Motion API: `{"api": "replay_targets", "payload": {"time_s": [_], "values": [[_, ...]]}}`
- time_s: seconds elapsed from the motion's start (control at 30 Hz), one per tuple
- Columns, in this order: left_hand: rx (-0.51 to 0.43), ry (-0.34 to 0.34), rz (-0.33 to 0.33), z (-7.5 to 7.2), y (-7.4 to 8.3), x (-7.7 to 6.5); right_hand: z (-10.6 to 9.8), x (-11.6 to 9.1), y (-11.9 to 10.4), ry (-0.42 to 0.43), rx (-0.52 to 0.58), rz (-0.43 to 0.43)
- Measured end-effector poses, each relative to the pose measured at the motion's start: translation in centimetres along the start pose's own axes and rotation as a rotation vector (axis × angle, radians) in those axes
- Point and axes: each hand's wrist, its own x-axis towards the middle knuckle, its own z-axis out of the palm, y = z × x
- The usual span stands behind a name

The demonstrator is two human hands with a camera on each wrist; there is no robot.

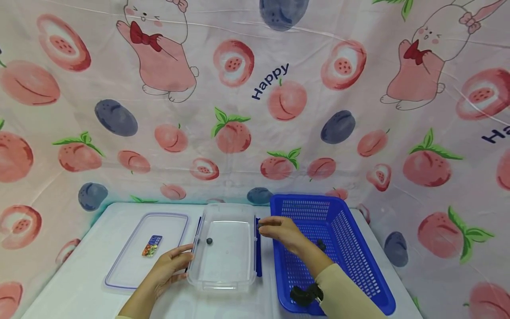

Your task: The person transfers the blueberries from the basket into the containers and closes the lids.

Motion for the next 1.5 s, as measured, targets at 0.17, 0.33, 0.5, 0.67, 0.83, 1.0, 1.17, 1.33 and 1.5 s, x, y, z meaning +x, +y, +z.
{"api": "replay_targets", "payload": {"time_s": [0.17,0.33,0.5,0.67,0.83,1.0,1.17,1.33,1.5], "values": [[0.000,-0.001,-0.002,0.0,0.0,0.0,1.6,0.9,-0.2,-0.031,0.016,-0.015],[-0.002,0.002,-0.006,0.0,0.0,-0.1,2.9,1.4,-0.1,-0.043,0.026,-0.021],[-0.002,-0.001,0.001,0.0,-0.1,-0.1,4.0,1.9,0.1,-0.035,-0.021,-0.037],[-0.007,-0.005,0.004,0.0,-0.1,-0.1,4.9,2.3,0.4,-0.021,-0.051,-0.046],[-0.012,-0.011,0.011,0.0,0.0,-0.1,5.8,2.8,0.8,-0.009,-0.076,-0.037],[-0.017,-0.010,0.008,0.0,0.1,-0.2,7.0,3.6,0.9,0.015,-0.066,-0.011],[-0.027,-0.012,0.005,0.0,0.1,-0.1,8.1,4.2,0.8,0.014,-0.031,0.018],[-0.029,-0.010,0.004,0.0,0.1,-0.1,9.1,5.0,0.9,0.020,0.001,0.042],[-0.022,-0.008,0.002,0.0,0.1,-0.2,10.1,5.8,1.6,0.015,0.016,0.065]]}}
